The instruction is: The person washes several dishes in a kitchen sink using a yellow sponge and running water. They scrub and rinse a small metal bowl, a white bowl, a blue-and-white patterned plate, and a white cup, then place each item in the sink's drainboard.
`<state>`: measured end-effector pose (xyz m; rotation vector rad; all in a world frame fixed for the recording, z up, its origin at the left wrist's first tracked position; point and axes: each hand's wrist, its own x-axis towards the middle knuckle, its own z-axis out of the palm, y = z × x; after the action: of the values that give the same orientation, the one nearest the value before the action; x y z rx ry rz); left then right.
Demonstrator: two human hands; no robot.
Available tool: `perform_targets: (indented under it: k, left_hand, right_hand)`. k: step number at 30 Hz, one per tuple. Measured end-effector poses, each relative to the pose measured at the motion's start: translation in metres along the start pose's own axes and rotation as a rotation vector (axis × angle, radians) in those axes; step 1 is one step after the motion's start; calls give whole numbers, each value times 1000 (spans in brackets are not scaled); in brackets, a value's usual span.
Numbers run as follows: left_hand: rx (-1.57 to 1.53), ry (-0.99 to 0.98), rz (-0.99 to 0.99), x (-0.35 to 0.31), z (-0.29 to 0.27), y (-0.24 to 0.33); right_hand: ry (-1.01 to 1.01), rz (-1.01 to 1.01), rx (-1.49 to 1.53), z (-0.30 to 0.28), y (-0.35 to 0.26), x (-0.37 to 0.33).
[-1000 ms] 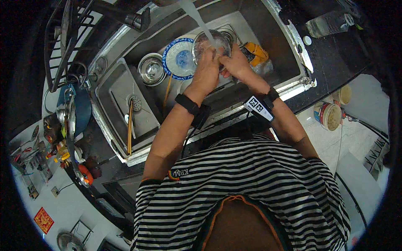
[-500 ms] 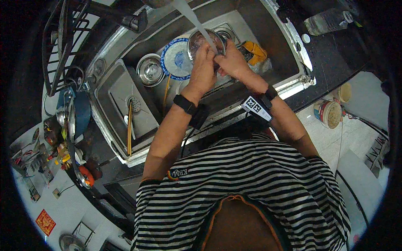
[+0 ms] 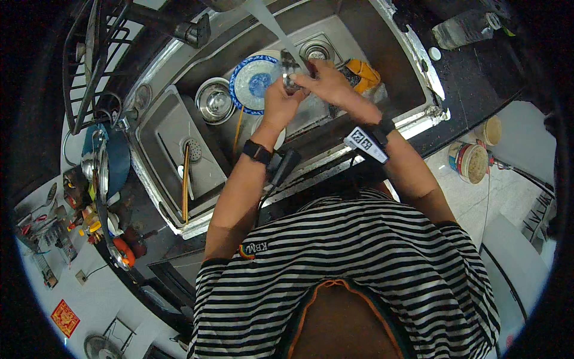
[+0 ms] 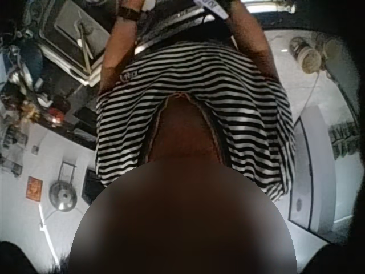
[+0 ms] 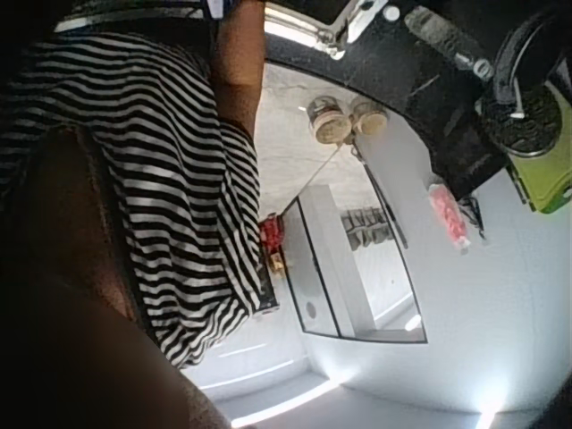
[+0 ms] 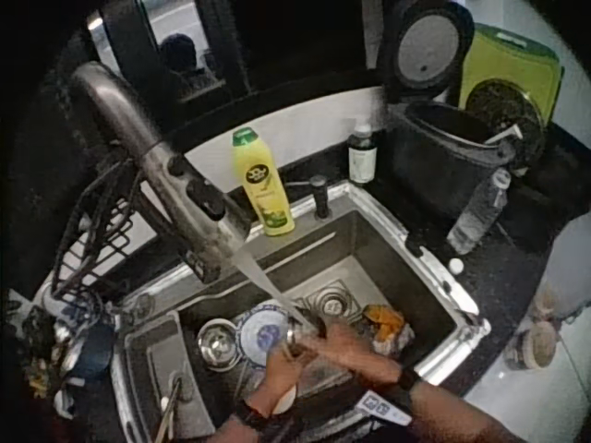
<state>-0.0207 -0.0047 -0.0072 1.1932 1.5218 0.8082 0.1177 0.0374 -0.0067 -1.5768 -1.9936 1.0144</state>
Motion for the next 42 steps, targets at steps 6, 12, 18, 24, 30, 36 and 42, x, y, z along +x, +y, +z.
perform_targets:
  k: [6,12,18,24,30,36,42]
  left_hand:
    - [-451,-101,-87,-1,-3,1]
    - [-563,-224,-121,-3,-10,5]
    - [-772,29,-208,9,-7,4]
    - [-885,223,-387,20,21,-8]
    - [-1472,-96,-217,28,16,-27]
    - [-1430,264,-407,15,29,-12]
    - [-1393,183,-420,1,14,-12]
  right_hand:
    - [36,77,191,17,3,9]
    - [-181,198,264,13,18,34]
    - [-125,-251,343,22,26,23]
    - [-192,178,446,14,19,18]
    - [419,-232,-3,36,-2,0]
    - [103,258,335,17,14,19]
    - [-128,525,1000,12,25,17]
